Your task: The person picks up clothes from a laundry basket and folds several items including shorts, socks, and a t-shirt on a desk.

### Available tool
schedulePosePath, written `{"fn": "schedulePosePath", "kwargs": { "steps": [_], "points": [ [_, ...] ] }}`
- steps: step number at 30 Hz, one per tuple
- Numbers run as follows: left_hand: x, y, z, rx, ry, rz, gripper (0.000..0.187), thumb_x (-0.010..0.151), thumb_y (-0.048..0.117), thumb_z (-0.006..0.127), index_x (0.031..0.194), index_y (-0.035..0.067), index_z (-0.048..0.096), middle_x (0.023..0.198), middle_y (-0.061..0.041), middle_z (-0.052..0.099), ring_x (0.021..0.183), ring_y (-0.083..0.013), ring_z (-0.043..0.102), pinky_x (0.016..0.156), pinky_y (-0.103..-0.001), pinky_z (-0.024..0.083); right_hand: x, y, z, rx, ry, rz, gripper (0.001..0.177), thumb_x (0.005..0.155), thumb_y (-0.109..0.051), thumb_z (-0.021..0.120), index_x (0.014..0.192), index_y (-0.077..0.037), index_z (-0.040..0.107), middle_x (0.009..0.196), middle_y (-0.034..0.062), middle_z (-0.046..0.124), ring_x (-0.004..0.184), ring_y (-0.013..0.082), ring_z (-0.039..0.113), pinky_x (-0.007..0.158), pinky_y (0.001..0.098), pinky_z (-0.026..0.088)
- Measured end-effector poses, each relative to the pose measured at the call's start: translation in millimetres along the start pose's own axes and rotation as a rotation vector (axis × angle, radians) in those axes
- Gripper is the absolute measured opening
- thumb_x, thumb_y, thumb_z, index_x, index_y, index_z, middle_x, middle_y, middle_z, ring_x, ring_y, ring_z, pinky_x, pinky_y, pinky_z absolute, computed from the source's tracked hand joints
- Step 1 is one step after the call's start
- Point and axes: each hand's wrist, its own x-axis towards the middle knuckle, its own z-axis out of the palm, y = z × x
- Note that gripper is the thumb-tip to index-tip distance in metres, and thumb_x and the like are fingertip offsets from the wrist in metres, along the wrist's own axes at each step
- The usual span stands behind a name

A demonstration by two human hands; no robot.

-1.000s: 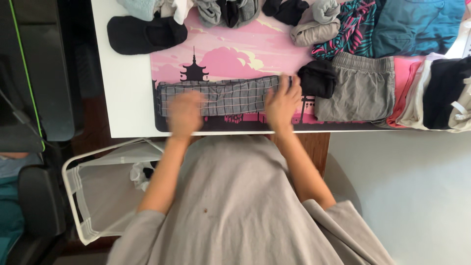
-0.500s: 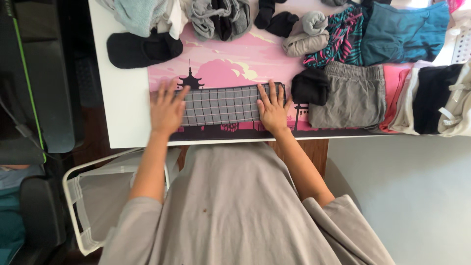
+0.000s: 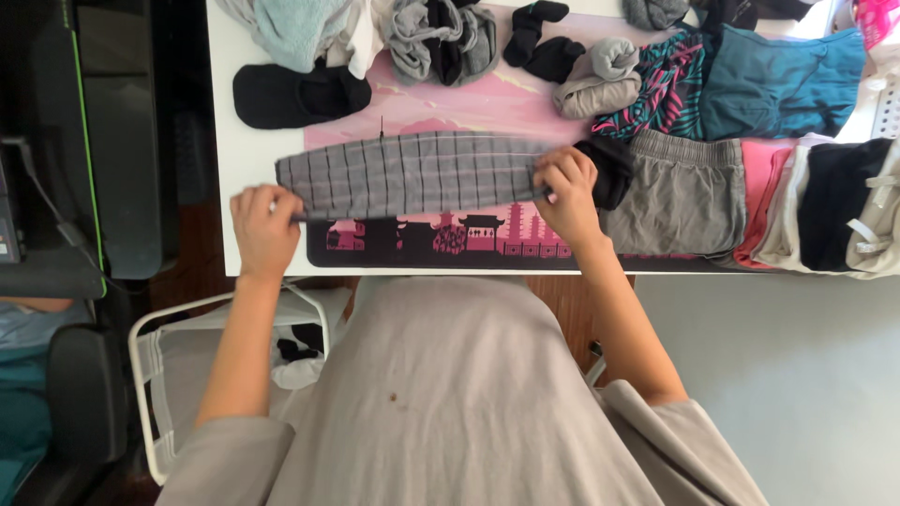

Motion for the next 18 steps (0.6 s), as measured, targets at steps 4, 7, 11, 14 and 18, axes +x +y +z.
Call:
{"fn": "schedulePosePath", "kwargs": {
  "steps": [4,7,11,14,18],
  "points": [
    [-29,11,7,-0.002,-0.183,-0.028,0.038,0.068,-0.01,0.07,0.097,0.014,0.068,0.108,-0.003,0.06,0.104,-0.0296,0.059,0.097,-0.046,0.044,-15,-30,-3,-0.032,-0.111,-0.035,0.028,0.076,-0.006,0.078,0.099,-0.015,0.065,0.133,-0.0005,0.061,0.143,0.0274,0.047,0.114,0.0494,0.037],
    [-35,24,0,0.055,-0.493,-0.356,0.051,0.058,-0.009,0.072,0.103,0.015,0.071,0.102,-0.01,0.06,0.096,-0.0367,0.058,0.085,-0.053,0.043,-20,-67,-11,-0.152,-0.392,0.026,0.047,0.058,-0.017,0.086,0.103,-0.013,0.075,0.138,0.0212,0.056,0.136,0.0548,0.038,0.105,0.0779,0.021],
    [-17,81,11,-0.341,-0.105,-0.591,0.053,0.075,-0.012,0.059,0.123,0.011,0.066,0.118,-0.01,0.063,0.103,-0.0298,0.062,0.095,-0.044,0.052,-18,-88,12,0.037,-0.251,0.274,0.034,0.09,-0.021,0.072,0.123,-0.013,0.067,0.148,0.0117,0.054,0.145,0.0414,0.042,0.117,0.0619,0.026],
    [15,144,81,-0.429,-0.093,-0.18,0.037,0.101,0.008,0.056,0.138,0.01,0.058,0.145,-0.014,0.059,0.138,-0.0348,0.053,0.121,-0.053,0.036,-13,-103,70,0.321,0.004,0.118,0.046,0.106,-0.012,0.053,0.151,-0.003,0.047,0.163,0.0189,0.039,0.154,0.0398,0.035,0.129,0.0526,0.028],
    [14,150,127,-0.267,-0.281,0.02,0.055,0.106,0.026,0.049,0.156,0.005,0.041,0.162,-0.015,0.042,0.152,-0.0334,0.037,0.124,-0.06,0.019,-13,-112,125,0.159,-0.165,0.119,0.058,0.106,-0.025,0.047,0.159,-0.005,0.038,0.169,0.0165,0.029,0.159,0.0369,0.025,0.128,0.0613,0.011]
  ]
}}
